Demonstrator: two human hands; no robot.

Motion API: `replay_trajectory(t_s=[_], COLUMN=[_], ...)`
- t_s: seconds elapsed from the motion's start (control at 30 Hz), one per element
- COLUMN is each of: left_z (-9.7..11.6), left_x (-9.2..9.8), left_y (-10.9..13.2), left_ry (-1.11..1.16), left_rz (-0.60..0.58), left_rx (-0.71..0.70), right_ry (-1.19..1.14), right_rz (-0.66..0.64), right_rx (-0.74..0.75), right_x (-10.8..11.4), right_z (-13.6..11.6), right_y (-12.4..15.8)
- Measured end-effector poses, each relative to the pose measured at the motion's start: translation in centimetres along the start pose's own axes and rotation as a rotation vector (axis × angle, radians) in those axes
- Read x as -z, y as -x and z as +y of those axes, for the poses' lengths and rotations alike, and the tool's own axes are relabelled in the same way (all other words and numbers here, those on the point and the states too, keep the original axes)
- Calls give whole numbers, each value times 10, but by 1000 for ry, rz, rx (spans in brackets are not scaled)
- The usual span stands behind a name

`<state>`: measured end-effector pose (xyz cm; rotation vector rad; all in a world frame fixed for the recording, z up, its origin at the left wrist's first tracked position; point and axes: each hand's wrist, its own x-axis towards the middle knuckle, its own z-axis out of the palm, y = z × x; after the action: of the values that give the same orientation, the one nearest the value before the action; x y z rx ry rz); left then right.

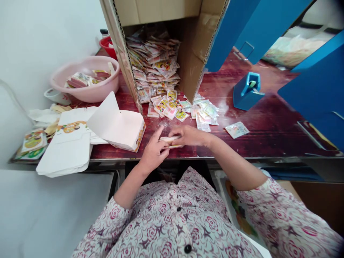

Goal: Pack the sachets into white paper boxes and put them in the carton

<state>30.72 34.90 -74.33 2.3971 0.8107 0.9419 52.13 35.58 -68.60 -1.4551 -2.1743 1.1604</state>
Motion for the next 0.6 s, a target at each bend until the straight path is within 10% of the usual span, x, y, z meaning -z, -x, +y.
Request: replay_trajectory(t_s=[0.1,0.27,0.43,0.6], left_z=[-1,0,1,3], left_x=[-2,-2,-1,0], left_y=[0,3,4,1], left_ry=[12,-19,-5,31], left_rz=[-70,-8,40,30], left_rx=[15,46,110,74], right_ry=[-101,443,691,517], right_rz=[-7,566,450,710], right_rx=[-4,-155,-328,-276], right_x=[11,33,46,49], right_z=[6,36,54,64], right_y=[-6,-59,-88,-78])
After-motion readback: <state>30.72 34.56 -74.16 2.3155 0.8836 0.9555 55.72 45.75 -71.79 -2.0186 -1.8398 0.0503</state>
